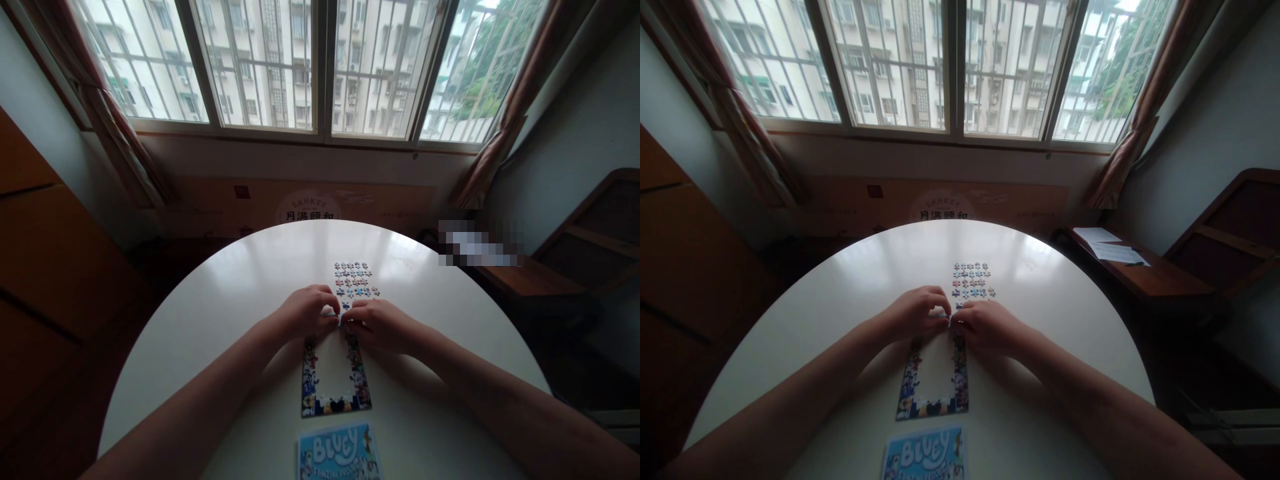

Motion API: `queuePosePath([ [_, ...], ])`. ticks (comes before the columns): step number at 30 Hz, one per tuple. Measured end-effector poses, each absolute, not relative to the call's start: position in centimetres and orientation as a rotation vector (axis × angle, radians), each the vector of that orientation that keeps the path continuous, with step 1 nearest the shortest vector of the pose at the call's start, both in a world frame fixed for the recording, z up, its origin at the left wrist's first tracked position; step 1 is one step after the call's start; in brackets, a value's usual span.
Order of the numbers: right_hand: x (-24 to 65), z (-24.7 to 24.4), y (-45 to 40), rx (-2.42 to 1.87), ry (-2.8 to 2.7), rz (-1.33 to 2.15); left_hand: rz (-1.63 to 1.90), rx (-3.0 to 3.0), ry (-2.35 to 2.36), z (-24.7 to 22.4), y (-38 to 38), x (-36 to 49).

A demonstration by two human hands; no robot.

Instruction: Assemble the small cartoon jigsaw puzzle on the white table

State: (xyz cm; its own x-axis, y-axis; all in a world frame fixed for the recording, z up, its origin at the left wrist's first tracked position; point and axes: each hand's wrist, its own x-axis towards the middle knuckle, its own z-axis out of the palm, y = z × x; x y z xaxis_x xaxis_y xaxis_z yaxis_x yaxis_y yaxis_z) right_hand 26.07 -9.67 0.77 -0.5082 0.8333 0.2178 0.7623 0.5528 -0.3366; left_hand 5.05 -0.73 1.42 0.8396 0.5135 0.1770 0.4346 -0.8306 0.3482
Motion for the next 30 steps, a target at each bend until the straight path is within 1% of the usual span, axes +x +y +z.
queuePosePath([
  [8, 26.6, 0.8, -9.6, -1.185, -2.446, 0.235, 0.370, 2.685, 0.694, 1.5, -0.9, 5.1],
  [12, 28.3, 1.0, -9.1, -1.121, -2.203, 0.156, 0.381, 2.714, 0.634, 1.7, -0.9, 5.2],
  [19, 32.7, 0.2, -7.5, -1.357, -1.557, 0.065, 0.314, 2.766, 0.573, 1.7, -1.1, 5.5],
  [24, 34.4, -1.5, -6.2, -1.417, -1.376, 0.051, 0.289, 2.895, 0.552, 2.1, -1.6, 6.2],
  [30, 35.4, -3.1, -4.8, -1.517, -1.231, 0.168, 0.314, 2.962, 0.569, 2.2, -2.2, 6.6],
])
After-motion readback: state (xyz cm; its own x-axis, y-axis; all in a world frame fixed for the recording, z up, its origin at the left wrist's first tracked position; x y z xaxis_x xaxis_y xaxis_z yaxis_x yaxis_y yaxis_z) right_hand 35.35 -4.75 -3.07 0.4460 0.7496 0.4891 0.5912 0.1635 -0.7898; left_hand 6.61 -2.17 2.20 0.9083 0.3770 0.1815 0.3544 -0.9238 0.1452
